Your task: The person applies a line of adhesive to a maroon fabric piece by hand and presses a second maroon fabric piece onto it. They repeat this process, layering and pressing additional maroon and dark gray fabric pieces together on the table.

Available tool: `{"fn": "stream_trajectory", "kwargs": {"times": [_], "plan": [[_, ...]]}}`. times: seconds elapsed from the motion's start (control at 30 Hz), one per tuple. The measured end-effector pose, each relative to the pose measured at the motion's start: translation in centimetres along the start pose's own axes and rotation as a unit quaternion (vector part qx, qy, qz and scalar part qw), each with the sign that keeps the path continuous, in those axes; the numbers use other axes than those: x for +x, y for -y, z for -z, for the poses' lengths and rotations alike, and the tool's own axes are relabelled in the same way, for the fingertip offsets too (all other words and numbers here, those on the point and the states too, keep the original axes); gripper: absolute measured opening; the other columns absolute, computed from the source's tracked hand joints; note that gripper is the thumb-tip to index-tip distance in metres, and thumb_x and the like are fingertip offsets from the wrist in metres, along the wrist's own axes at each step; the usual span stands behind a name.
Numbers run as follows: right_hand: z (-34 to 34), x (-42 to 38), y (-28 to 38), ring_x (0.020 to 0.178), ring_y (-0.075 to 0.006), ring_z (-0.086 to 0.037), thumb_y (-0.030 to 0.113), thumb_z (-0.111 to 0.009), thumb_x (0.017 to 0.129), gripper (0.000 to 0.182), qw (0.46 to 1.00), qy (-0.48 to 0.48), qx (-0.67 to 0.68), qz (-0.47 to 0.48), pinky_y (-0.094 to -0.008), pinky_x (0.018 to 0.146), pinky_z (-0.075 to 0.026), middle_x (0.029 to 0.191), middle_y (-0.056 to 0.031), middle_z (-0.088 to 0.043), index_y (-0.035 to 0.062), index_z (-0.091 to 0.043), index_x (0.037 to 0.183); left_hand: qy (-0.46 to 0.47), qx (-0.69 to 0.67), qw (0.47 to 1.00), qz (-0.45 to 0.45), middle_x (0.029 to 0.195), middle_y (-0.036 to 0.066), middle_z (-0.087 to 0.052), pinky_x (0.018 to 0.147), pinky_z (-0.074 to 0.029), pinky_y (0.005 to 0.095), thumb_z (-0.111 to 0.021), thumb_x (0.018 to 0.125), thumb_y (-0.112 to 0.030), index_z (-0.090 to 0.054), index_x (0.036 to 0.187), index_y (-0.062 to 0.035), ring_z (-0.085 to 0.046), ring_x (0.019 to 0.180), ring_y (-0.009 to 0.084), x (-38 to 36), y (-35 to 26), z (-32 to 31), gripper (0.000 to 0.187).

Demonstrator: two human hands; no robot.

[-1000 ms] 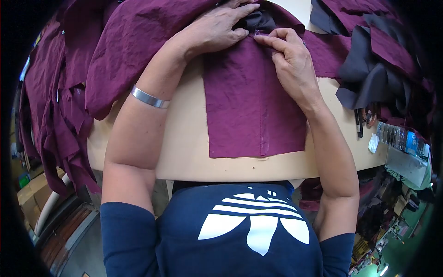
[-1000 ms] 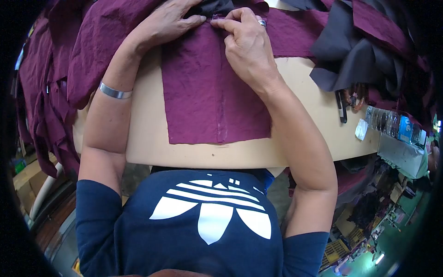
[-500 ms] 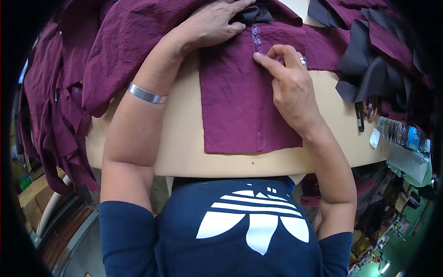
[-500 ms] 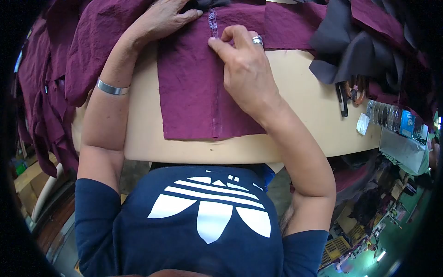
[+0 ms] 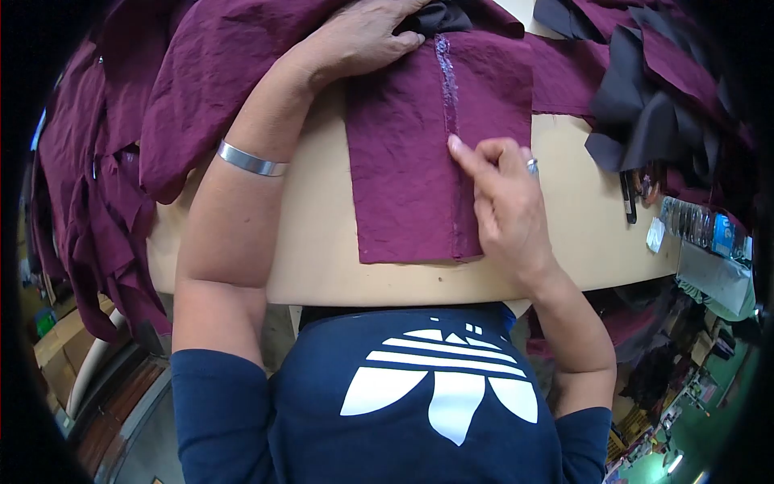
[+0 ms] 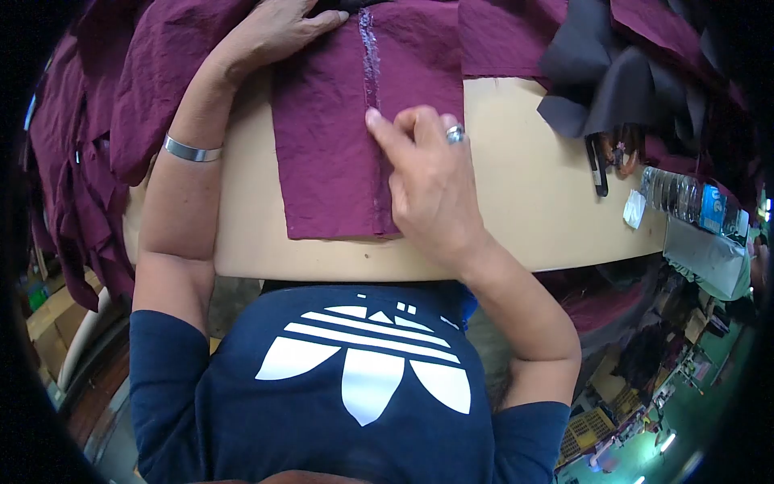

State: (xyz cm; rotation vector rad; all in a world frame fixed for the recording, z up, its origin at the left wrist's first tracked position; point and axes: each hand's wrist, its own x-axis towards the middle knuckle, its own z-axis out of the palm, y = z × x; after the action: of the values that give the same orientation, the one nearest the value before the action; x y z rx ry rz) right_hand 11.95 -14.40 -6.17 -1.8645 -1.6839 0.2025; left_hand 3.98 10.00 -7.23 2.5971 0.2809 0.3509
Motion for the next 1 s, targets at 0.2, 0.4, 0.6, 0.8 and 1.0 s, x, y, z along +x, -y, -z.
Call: {"fn": "stream_trajectory", "kwargs": {"times": [0.2,0.4,0.6,0.8,1.0], "plan": [[0.6,-1.8,0.3,0.074,-0.0248,-0.046,-0.011,-0.051,0.067,0.043,0.997,0.038,0.069,0.005,-0.0352,0.068,-0.038,0.089,-0.0134,-0.050,-0.0024,-0.062,0.109,-0.008,0.001,1.000,0.000,0.144,0.021,-0.024,0.111,-0.023,0.0367,-0.054,0.081,-0.012,-0.032,0.137,0.0016,-0.026,0.134,0.0343,-0.3,0.3,-0.1,0.062],[0.6,-2.8,0.4,0.075,-0.0241,-0.047,-0.008,-0.054,0.070,0.039,0.996,0.043,-0.038,0.067,-0.0344,0.067,-0.039,0.088,-0.0119,-0.051,-0.0053,-0.061,0.109,0.007,-0.011,1.000,0.015,0.145,0.020,-0.023,0.112,-0.021,0.0367,-0.054,0.082,-0.013,-0.030,0.138,0.0006,-0.025,0.134,0.0338,-0.2,-0.2,0.2,0.062],[1.6,-6.1,1.8,0.075,-0.0234,-0.050,-0.004,-0.056,0.072,0.035,0.988,0.083,0.005,0.127,-0.0313,0.067,-0.041,0.090,-0.0120,-0.053,-0.0062,-0.062,0.106,0.010,-0.008,1.000,0.021,0.145,0.019,-0.023,0.112,-0.021,0.0365,-0.054,0.083,-0.013,-0.030,0.138,0.0005,-0.025,0.134,0.0333,-0.3,-0.4,0.5,0.062],[1.7,-4.9,1.5,0.074,-0.0256,-0.051,-0.007,-0.055,0.072,0.031,0.995,0.080,0.041,0.047,-0.0344,0.066,-0.043,0.090,-0.0148,-0.052,-0.0036,-0.063,0.102,0.014,-0.019,1.000,0.013,0.144,0.020,-0.024,0.111,-0.022,0.0363,-0.056,0.082,-0.012,-0.030,0.137,0.0011,-0.025,0.134,0.0332,-0.3,-1.0,0.6,0.062],[4.0,-2.2,1.5,0.078,-0.0266,-0.057,-0.013,-0.051,0.071,0.030,0.981,0.112,0.160,0.003,-0.0344,0.069,-0.046,0.089,-0.0142,-0.054,-0.0001,-0.062,0.095,0.026,-0.028,0.999,0.022,0.146,0.020,-0.021,0.112,-0.021,0.0364,-0.058,0.081,-0.012,-0.029,0.139,-0.0003,-0.023,0.135,0.0331,0.1,-0.3,0.5,0.066]]}}
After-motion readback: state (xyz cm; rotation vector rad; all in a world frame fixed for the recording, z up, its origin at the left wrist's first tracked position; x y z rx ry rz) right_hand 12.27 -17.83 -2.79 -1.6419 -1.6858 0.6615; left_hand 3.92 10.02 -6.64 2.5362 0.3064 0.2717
